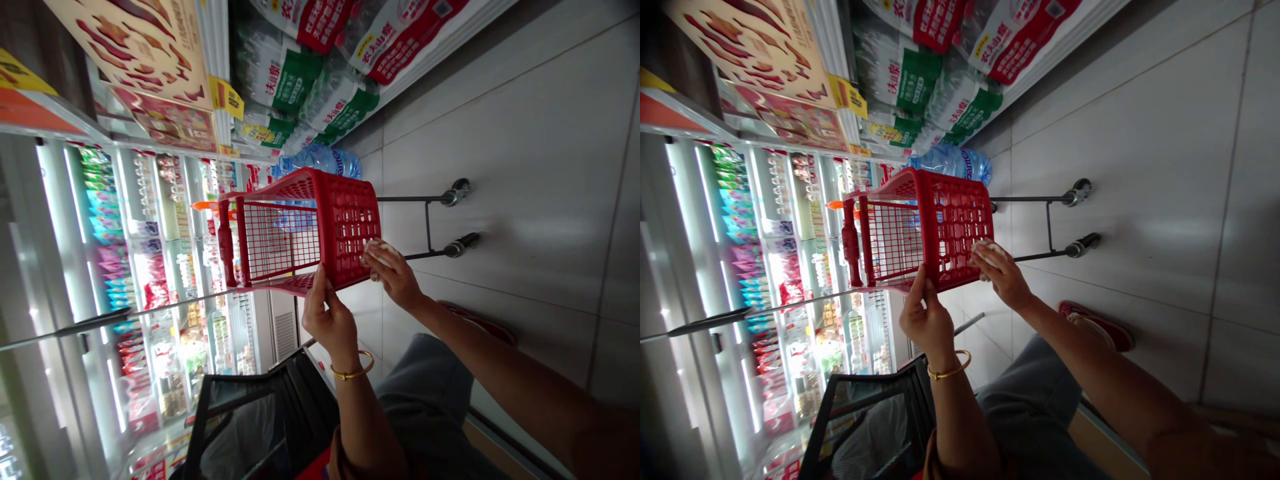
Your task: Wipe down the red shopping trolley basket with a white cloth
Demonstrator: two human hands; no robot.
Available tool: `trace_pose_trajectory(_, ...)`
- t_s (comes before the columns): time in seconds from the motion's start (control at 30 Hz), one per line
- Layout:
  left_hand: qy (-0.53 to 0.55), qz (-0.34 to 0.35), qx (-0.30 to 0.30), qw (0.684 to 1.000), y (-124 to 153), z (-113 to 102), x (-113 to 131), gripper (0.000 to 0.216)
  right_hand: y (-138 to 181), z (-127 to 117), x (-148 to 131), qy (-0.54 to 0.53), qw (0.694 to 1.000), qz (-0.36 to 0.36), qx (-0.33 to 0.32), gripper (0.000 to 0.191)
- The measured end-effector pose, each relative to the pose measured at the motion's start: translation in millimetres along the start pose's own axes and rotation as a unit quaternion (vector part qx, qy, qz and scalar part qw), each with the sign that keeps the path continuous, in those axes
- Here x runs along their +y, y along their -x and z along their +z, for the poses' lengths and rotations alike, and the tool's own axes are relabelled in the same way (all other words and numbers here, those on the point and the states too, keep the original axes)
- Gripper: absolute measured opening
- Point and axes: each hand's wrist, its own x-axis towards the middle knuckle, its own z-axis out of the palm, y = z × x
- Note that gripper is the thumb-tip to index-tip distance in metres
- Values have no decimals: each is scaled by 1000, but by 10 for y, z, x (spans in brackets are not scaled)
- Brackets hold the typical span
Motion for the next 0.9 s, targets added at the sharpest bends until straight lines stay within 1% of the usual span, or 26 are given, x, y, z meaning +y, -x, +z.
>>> trace_pose_trajectory(0.1, -4, 7, 5, 1000, 4, 8, -8, 28, -103, 7, -119, 0, 1000, 6, 20, 50)
trace_pose_trajectory(0.23, -3, 10, 9, 1000, 10, 11, -10, 29, -379, 87, -384, -6, 999, -4, 39, 56)
trace_pose_trajectory(0.33, -2, 4, 4, 1000, 12, 6, 1, 28, -596, 208, -512, -28, 999, -29, 8, 55)
trace_pose_trajectory(0.43, -4, -8, -2, 1000, 9, -1, 19, 29, -711, 332, -497, -33, 998, -54, 3, 51)
trace_pose_trajectory(0.5, 2, -6, -5, 1000, 6, -5, 34, 29, -719, 387, -437, -37, 998, -56, 7, 48)
trace_pose_trajectory(0.6, 8, 1, -8, 1000, 2, -7, 52, 30, -662, 404, -359, -45, 998, -39, 5, 47)
trace_pose_trajectory(0.77, 10, 1, 1, 1000, 11, 3, 37, 29, -531, 301, -299, -53, 997, -40, 26, 57)
trace_pose_trajectory(0.9, 15, -6, 6, 1000, 28, 17, 11, 29, -444, 230, -244, -35, 999, -16, 15, 53)
